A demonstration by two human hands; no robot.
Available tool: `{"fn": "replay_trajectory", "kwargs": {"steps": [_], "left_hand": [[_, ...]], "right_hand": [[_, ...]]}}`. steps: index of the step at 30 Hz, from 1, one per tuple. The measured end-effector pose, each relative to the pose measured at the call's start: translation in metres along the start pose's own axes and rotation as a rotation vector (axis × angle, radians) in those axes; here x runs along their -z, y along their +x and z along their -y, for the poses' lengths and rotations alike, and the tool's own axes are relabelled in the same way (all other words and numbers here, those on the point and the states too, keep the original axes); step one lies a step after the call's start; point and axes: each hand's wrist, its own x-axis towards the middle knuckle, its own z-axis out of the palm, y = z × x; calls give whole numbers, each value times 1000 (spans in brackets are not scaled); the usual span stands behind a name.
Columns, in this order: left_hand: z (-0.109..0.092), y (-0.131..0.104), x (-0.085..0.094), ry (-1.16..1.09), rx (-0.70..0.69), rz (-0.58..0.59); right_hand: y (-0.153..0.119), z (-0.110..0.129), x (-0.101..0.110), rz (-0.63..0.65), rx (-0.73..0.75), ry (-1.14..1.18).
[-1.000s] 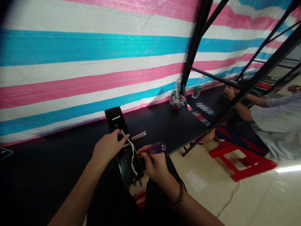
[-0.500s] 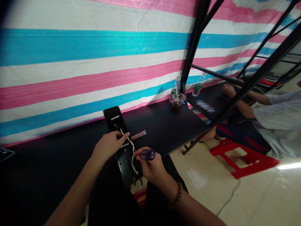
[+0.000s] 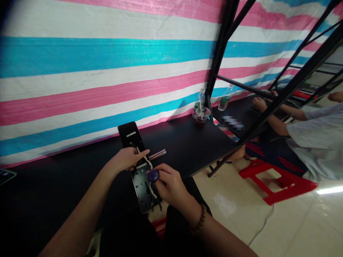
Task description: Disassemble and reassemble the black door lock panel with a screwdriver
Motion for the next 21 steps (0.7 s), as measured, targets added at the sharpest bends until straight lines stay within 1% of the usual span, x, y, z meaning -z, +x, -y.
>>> {"fn": "replay_trajectory", "kwargs": {"steps": [3,6,12,16,21], "left_hand": [[-1,-1,4,-60,13,20],[-2,-3,5,-42,7,25],[1,2,-1,14,21,-37],[0,3,-2,92,-6,-59],[-2,-2,-1,147,3,-98]], "right_hand": [[4,1,4,-4,95,-40],[4,5,7,25,116,-77],[0,9,5,16,83,-85],[1,8,3,0,49,-80],[-1,4,-3,-68,-81,0]]}}
